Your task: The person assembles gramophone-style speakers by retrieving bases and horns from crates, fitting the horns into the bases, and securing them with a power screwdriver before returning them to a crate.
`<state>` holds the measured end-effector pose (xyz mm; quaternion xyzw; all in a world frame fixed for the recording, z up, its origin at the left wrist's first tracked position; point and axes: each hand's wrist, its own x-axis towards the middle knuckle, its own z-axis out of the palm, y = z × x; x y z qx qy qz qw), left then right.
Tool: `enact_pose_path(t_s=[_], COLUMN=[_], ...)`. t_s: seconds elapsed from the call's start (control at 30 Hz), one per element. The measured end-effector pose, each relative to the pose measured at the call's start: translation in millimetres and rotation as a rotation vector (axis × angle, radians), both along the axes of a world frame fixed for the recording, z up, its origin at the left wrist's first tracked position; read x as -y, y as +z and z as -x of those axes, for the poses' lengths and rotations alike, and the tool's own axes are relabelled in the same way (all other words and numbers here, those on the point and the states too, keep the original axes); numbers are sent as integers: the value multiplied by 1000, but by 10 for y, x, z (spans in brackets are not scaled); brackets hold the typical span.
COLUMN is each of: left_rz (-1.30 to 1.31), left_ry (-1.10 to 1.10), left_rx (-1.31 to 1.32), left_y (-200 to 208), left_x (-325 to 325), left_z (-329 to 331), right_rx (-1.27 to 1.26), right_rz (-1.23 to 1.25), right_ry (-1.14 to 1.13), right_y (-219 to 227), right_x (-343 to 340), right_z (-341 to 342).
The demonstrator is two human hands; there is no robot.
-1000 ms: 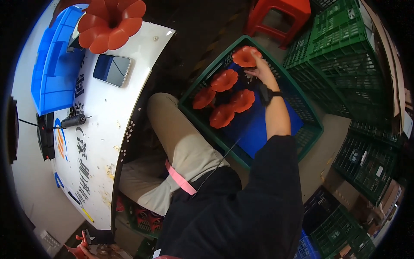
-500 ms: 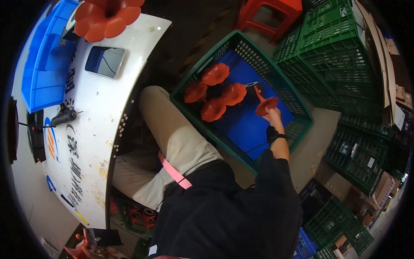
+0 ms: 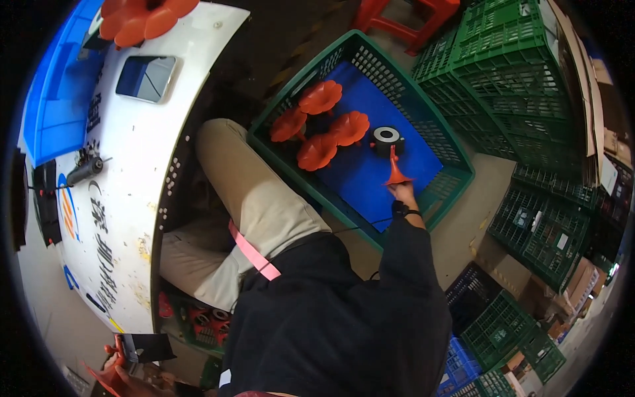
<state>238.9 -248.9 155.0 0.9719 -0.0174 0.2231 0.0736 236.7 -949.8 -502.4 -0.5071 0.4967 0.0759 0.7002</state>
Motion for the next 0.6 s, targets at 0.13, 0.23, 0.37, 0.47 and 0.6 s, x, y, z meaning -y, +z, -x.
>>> enact_pose_path(t_s=[0.13, 0.23, 0.37, 0.47, 0.6], left_rz=[-93, 157, 255, 353, 373], left_ry=[168, 223, 169, 65, 110], left_rx=[52, 106, 171, 203, 186], left_y=[-28, -32, -51, -188, -193], left_x=[122, 302, 474, 418, 422], left_z=[-119, -468, -572, -744, -640], right_rx=[-88, -303, -401, -508, -535], right_rz=[69, 202, 364, 571, 642], right_ry=[7, 176, 166, 342, 474], right_y=[0, 286, 1565, 1646, 1475], right_x=[41, 253, -489, -256, -218], right_z=[506, 874, -371, -890, -1488])
